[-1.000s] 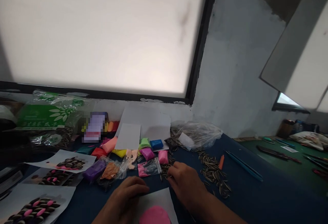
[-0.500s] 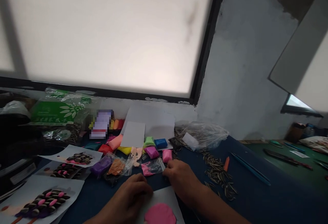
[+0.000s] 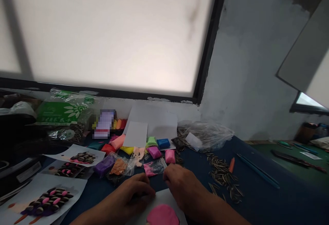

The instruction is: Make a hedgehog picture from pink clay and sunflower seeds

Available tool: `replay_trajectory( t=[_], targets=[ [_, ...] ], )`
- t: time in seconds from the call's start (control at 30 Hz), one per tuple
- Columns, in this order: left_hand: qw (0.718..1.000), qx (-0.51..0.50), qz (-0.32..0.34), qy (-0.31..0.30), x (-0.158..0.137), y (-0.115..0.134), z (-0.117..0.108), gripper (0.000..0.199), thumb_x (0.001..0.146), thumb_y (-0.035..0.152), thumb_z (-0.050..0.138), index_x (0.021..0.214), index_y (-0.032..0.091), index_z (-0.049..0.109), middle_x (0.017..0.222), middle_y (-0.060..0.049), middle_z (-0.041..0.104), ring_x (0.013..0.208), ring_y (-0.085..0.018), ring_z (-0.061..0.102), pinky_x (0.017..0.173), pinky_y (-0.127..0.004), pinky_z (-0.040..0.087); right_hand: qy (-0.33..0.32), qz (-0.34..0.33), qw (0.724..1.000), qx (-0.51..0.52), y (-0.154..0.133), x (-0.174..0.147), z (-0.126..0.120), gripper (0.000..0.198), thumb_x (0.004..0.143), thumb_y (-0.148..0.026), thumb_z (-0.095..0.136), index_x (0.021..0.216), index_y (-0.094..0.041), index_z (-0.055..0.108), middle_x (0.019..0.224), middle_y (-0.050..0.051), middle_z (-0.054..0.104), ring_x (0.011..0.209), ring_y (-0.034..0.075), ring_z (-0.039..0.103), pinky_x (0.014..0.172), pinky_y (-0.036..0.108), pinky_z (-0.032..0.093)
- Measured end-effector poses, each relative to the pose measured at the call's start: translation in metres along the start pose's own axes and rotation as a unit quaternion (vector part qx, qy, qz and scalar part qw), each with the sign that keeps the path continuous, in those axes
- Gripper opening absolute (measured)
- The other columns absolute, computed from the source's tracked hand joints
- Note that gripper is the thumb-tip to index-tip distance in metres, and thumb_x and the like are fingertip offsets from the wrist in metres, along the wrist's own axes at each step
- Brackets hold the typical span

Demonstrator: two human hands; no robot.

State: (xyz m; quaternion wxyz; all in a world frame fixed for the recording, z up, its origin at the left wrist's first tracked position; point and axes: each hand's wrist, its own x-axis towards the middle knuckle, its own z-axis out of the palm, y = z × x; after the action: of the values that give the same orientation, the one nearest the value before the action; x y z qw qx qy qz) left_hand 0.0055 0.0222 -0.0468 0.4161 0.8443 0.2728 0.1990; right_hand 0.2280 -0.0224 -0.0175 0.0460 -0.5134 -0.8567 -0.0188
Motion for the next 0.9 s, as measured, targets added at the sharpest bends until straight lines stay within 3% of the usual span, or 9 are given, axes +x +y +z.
replay_trajectory(
  t=[0.13, 0.23, 0.43, 0.57, 0.77, 0.9],
  targets=[
    [1.0, 0.004, 0.021, 0.015, -0.001, -0.002, 0.002, 0.026, 0.086, 0.023, 0.054, 0.102, 0.02, 0.074, 0.099, -0.006, 0.06, 0.084, -0.02, 0.061, 0.069, -0.026, 0.047, 0.032, -0.006, 0.986, 0.163, -0.01, -0.012, -0.001, 0.017, 0.09, -0.003, 0.054, 0.097, -0.016, 0.063, 0.096, 0.005, 0.067, 0.083, 0.016, 0.062, 0.069, 0.023, 0.044],
    [0.998, 0.019, 0.046, 0.034, -0.001, -0.005, 0.007, 0.024, 0.09, 0.023, 0.051, 0.1, 0.02, 0.073, 0.097, -0.006, 0.06, 0.085, -0.02, 0.062, 0.069, -0.026, 0.048, 0.053, 0.001, 0.977, 0.206, -0.008, -0.013, 0.004, 0.019, 0.088, -0.001, 0.055, 0.094, -0.016, 0.065, 0.096, 0.005, 0.067, 0.086, 0.016, 0.063, 0.072, 0.023, 0.044],
    [0.986, 0.06, 0.119, 0.101, -0.002, -0.027, 0.022, 0.027, 0.086, 0.016, 0.05, 0.106, 0.023, 0.068, 0.1, -0.005, 0.059, 0.09, -0.02, 0.061, 0.076, -0.028, 0.049, 0.042, 0.053, 0.996, 0.059, 0.001, -0.004, 0.012, 0.026, 0.088, 0.005, 0.053, 0.095, -0.016, 0.067, 0.095, 0.005, 0.069, 0.089, 0.018, 0.061, 0.074, 0.026, 0.042],
    [0.982, 0.102, 0.078, 0.14, -0.002, -0.033, 0.024, 0.017, 0.074, 0.015, 0.054, 0.087, 0.022, 0.06, 0.093, -0.002, 0.057, 0.086, -0.02, 0.057, 0.074, -0.029, 0.046, 0.021, 0.054, 0.998, 0.018, 0.0, -0.004, 0.017, 0.022, 0.084, 0.003, 0.058, 0.089, -0.017, 0.067, 0.094, 0.006, 0.069, 0.089, 0.021, 0.06, 0.075, 0.029, 0.041],
    [0.987, 0.109, 0.019, 0.118, -0.002, -0.029, 0.016, 0.007, 0.073, 0.015, 0.055, 0.076, 0.022, 0.055, 0.081, 0.0, 0.054, 0.078, -0.02, 0.051, 0.07, -0.029, 0.041, 0.017, 0.063, 0.998, -0.007, -0.002, -0.011, 0.022, 0.018, 0.082, 0.001, 0.063, 0.086, -0.017, 0.067, 0.092, 0.007, 0.068, 0.085, 0.021, 0.057, 0.072, 0.03, 0.04],
    [0.993, 0.089, 0.0, 0.081, -0.002, -0.023, 0.008, 0.011, 0.078, 0.012, 0.053, 0.08, 0.021, 0.058, 0.085, 0.0, 0.057, 0.081, -0.019, 0.053, 0.071, -0.028, 0.042, 0.066, 0.055, 0.996, 0.035, -0.002, -0.012, 0.02, 0.024, 0.083, 0.004, 0.061, 0.083, -0.018, 0.07, 0.087, 0.004, 0.066, 0.082, 0.017, 0.058, 0.068, 0.026, 0.039]
  ],
)
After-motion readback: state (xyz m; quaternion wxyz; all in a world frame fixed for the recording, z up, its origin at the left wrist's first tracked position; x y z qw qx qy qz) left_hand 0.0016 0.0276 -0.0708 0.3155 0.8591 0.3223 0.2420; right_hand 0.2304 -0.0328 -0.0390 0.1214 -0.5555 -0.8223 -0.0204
